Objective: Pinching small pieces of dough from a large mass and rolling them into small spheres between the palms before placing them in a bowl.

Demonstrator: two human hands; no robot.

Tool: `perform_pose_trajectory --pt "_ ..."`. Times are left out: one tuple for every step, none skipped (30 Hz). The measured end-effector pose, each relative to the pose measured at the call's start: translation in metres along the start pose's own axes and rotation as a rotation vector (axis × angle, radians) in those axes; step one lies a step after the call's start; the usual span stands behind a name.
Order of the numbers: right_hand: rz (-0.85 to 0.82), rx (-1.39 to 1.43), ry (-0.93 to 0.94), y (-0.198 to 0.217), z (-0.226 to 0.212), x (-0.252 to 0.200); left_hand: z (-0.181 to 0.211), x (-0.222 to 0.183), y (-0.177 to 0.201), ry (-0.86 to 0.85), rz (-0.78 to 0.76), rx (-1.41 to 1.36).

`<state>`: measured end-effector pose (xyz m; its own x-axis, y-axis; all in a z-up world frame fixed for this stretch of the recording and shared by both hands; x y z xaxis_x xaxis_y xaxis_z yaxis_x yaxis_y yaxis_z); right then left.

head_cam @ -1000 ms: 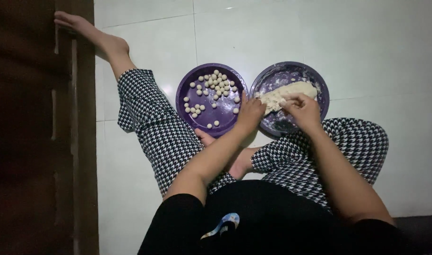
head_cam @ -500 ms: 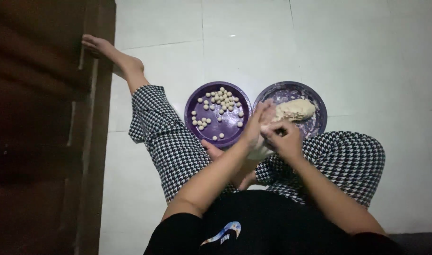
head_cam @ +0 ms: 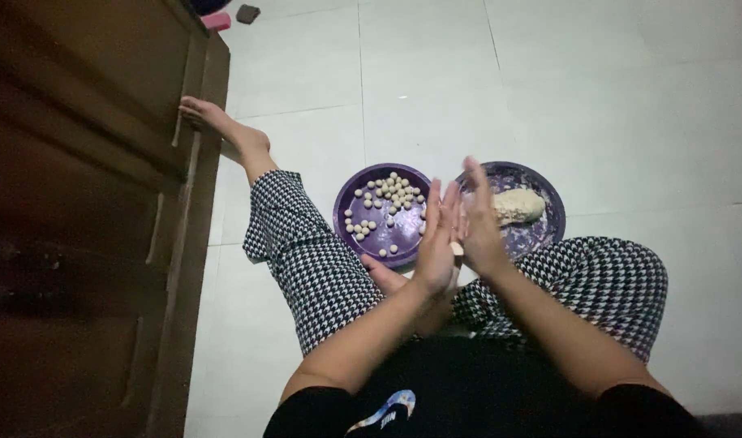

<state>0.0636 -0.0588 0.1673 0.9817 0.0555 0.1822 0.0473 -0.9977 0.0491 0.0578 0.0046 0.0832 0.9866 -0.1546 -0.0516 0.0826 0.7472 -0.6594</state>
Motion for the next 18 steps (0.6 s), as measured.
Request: perform_pose_trajectory --pt "-0.007 0.139 -0.054 -0.017 -0.006 0.000 0.005 0.000 0.000 -0.030 0.002 0.035" --pt "-0.008 0.141 -0.045 -0.021 -0.001 -0.005 0.008 0.000 -0.001 -0.037 -0.002 0.039" --pt "-0.034 0.177 -0.033 -0.026 0.003 -0.009 0.015 0.002 -0.001 -0.079 0.003 0.089" --pt "-0.059 0.214 -0.020 -0.033 0.006 -0.013 0.022 0.003 -0.002 -0.120 0.009 0.140" --pt "-0.060 0.215 -0.008 -0.032 0.000 -0.011 0.028 0.005 -0.002 -0.130 0.002 0.144" --pt "-0.071 0.223 -0.057 -0.034 -0.001 -0.010 0.036 0.007 -0.001 -0.173 0.007 0.194" --pt "-0.084 0.229 -0.117 -0.033 0.001 -0.013 0.040 0.005 -0.001 -0.209 0.018 0.240" --pt "-0.085 0.229 -0.115 -0.030 0.011 -0.007 0.040 0.004 0.000 -0.211 0.017 0.240" --pt "-0.086 0.246 -0.090 -0.026 0.019 -0.003 0.042 0.002 0.000 -0.246 0.030 0.285" --pt "-0.087 0.263 -0.064 -0.023 0.027 0.003 0.045 0.000 0.001 -0.281 0.043 0.331" --pt "-0.084 0.262 -0.065 -0.025 0.021 0.000 0.043 -0.001 0.001 -0.279 0.041 0.330" --pt "-0.131 0.213 -0.031 -0.031 0.011 -0.002 0.045 -0.002 0.000 -0.311 0.051 0.376" --pt "-0.177 0.163 0.002 -0.038 0.001 -0.006 0.046 -0.004 0.000 -0.342 0.061 0.422" --pt "-0.173 0.163 0.001 -0.040 0.000 -0.014 0.044 -0.006 -0.001 -0.339 0.058 0.421" --pt "-0.192 0.039 0.019 -0.046 -0.003 -0.023 0.046 -0.009 0.000 -0.371 0.072 0.468" --pt "-0.210 -0.084 0.037 -0.052 -0.006 -0.031 0.048 -0.013 0.001 -0.403 0.086 0.514" --pt "-0.210 -0.081 0.037 -0.052 -0.002 -0.030 0.043 -0.016 -0.001 -0.402 0.087 0.517" --pt "-0.175 -0.034 0.039 -0.048 0.001 -0.028 0.036 -0.019 0.000 -0.382 0.087 0.351"
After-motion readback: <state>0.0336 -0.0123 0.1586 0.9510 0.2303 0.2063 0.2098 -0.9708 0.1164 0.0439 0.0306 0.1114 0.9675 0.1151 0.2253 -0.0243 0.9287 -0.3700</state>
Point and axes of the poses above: each hand's wrist, its own x-axis towards the middle knuckle, its own y-axis out of the back of the hand, z = x × y, the point moved 9 cm from there along x, towards the middle knuckle, and after that the axes turned 5 degrees about x, right-handed, at the moved point
